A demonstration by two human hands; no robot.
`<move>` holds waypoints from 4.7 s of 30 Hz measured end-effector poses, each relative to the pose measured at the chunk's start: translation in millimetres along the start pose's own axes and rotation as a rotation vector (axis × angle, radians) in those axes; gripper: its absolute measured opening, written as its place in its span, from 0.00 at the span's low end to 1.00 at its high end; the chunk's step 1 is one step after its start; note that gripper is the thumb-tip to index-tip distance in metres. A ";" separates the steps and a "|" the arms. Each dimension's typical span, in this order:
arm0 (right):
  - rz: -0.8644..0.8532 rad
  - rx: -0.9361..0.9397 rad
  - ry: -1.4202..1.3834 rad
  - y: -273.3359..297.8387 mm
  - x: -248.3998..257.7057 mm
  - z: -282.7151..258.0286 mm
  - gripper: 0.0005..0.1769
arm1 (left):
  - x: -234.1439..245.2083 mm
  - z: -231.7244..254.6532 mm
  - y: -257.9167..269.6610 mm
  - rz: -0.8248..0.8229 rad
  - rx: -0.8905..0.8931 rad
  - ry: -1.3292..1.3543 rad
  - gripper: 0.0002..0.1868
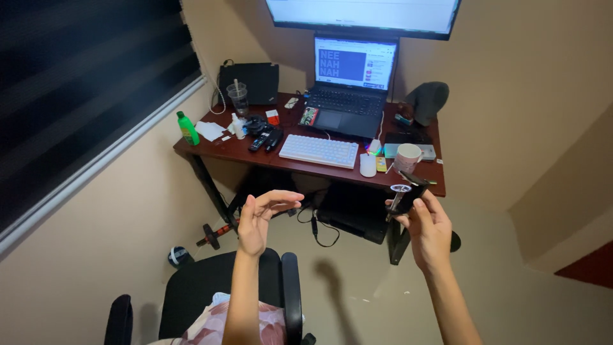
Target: The recorder assembles a small electronic component with tape and then adjusts or moves a large monitor.
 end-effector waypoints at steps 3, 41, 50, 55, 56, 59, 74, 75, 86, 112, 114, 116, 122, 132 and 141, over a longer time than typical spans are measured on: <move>0.011 0.001 0.002 0.8 3.6 -2.5 0.21 | -2.7 -7.0 -2.5 -0.009 0.021 0.043 0.44; 0.029 -0.007 0.027 -6.9 -13.2 1.7 0.19 | 10.9 -7.4 -10.1 -0.010 0.008 0.007 0.45; 0.027 -0.013 0.039 -7.1 -15.9 6.6 0.18 | 21.8 -12.1 -7.4 0.000 0.038 0.058 0.45; 0.014 -0.020 0.006 -7.7 -10.1 11.6 0.18 | 20.0 -13.9 -6.3 0.000 0.038 0.023 0.46; 0.010 -0.021 0.004 -8.3 -8.6 12.6 0.18 | 19.7 -14.6 -6.1 0.000 0.022 0.006 0.46; 0.013 -0.024 0.001 -9.1 -8.1 12.9 0.18 | 19.5 -16.5 -7.4 -0.006 0.025 0.008 0.46; 0.101 -0.062 0.054 -25.9 15.2 39.6 0.22 | 20.3 -73.4 -33.9 -0.035 0.135 0.087 0.47; 0.114 -0.086 0.078 -27.2 20.2 45.7 0.23 | 19.5 -84.9 -32.1 -0.029 0.180 0.143 0.48; -0.099 -0.240 0.082 -166.0 9.2 120.5 0.23 | 30.2 -156.2 -109.2 -0.004 0.177 -0.150 0.40; -0.635 -0.616 0.024 -407.0 -261.3 460.5 0.24 | 322.0 -228.5 -253.1 0.534 0.127 -0.247 0.43; -0.662 -0.643 0.131 -420.5 -280.8 516.6 0.25 | 350.7 -242.2 -260.8 0.598 0.169 -0.349 0.43; -0.717 -0.620 0.196 -438.8 -310.1 576.3 0.25 | 383.3 -259.3 -269.4 0.661 0.206 -0.406 0.44; -0.929 -0.486 0.366 -435.0 -366.3 702.0 0.22 | 453.9 -305.9 -254.3 0.813 0.367 -0.396 0.42; -1.002 -0.110 0.812 -424.3 -406.4 819.5 0.20 | 521.4 -335.9 -249.1 0.885 0.494 -0.345 0.41; -1.028 -0.043 0.885 -420.6 -413.1 847.3 0.25 | 589.0 -311.1 -258.7 0.835 0.468 -0.360 0.40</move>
Point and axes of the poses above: each hand's wrist, its own y-axis away from the middle knuckle, its own x-axis out of the back of the hand, z = x × y, the point moved 5 cm from there along -y, towards the middle knuckle, and after that the axes turned 8 degrees about z, right-handed, at the moved point
